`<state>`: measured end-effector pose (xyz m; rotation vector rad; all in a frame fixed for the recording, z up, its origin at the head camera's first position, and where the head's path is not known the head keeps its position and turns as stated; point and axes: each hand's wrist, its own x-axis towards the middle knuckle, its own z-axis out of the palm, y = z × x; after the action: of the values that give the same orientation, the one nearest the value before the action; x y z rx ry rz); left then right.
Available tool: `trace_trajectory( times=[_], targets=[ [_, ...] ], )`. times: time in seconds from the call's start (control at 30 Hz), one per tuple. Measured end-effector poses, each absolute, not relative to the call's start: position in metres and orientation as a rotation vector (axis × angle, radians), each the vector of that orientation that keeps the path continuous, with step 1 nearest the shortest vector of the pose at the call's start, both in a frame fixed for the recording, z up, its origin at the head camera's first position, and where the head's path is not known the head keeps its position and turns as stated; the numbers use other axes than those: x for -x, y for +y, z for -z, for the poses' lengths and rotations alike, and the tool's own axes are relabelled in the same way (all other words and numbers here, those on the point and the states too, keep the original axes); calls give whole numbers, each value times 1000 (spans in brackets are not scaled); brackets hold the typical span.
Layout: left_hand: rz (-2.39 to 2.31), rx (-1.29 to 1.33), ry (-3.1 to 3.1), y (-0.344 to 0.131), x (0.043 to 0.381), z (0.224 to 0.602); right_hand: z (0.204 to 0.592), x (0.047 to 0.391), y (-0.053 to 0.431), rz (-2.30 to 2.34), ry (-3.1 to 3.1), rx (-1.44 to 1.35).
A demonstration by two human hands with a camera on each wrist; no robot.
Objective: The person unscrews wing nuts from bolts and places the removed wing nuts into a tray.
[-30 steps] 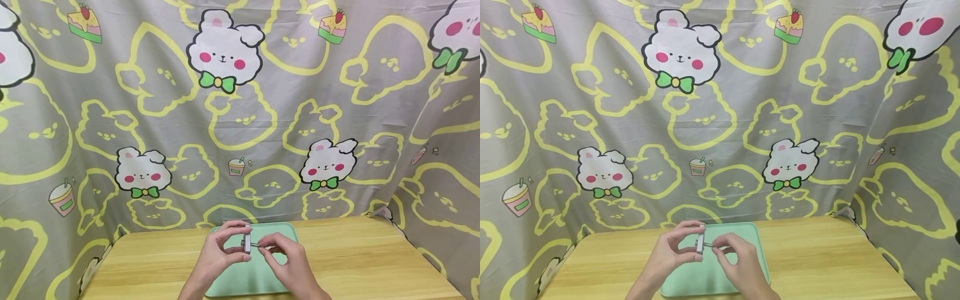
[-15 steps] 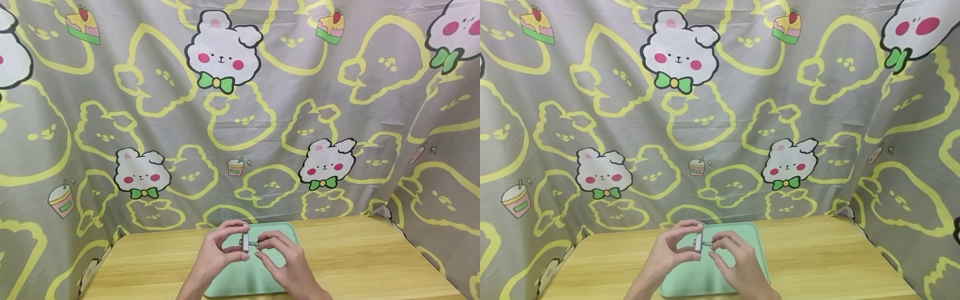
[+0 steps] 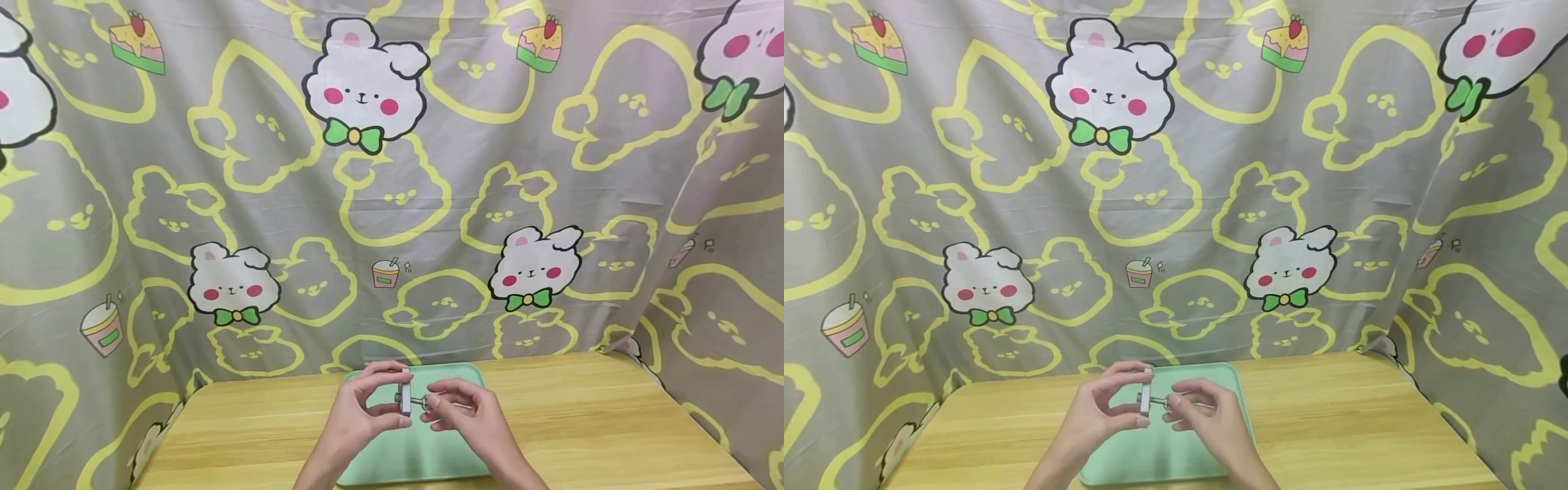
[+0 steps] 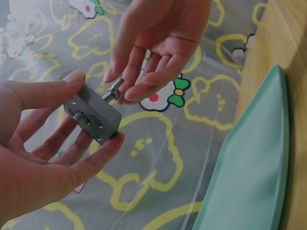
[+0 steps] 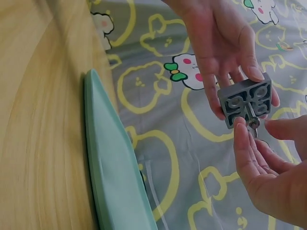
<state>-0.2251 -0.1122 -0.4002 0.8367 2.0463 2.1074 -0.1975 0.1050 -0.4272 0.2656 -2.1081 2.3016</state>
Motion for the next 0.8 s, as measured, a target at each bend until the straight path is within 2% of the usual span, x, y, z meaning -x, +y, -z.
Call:
trace_trajectory(
  times=[0.43, 0.8],
  targets=[
    [-2100, -848, 2032, -110, 225, 403, 429, 197, 104, -2336, -2099, -257],
    [-2117, -807, 2013, -113, 226, 402, 432, 194, 96, -1897, -2123, -414]
  ],
)
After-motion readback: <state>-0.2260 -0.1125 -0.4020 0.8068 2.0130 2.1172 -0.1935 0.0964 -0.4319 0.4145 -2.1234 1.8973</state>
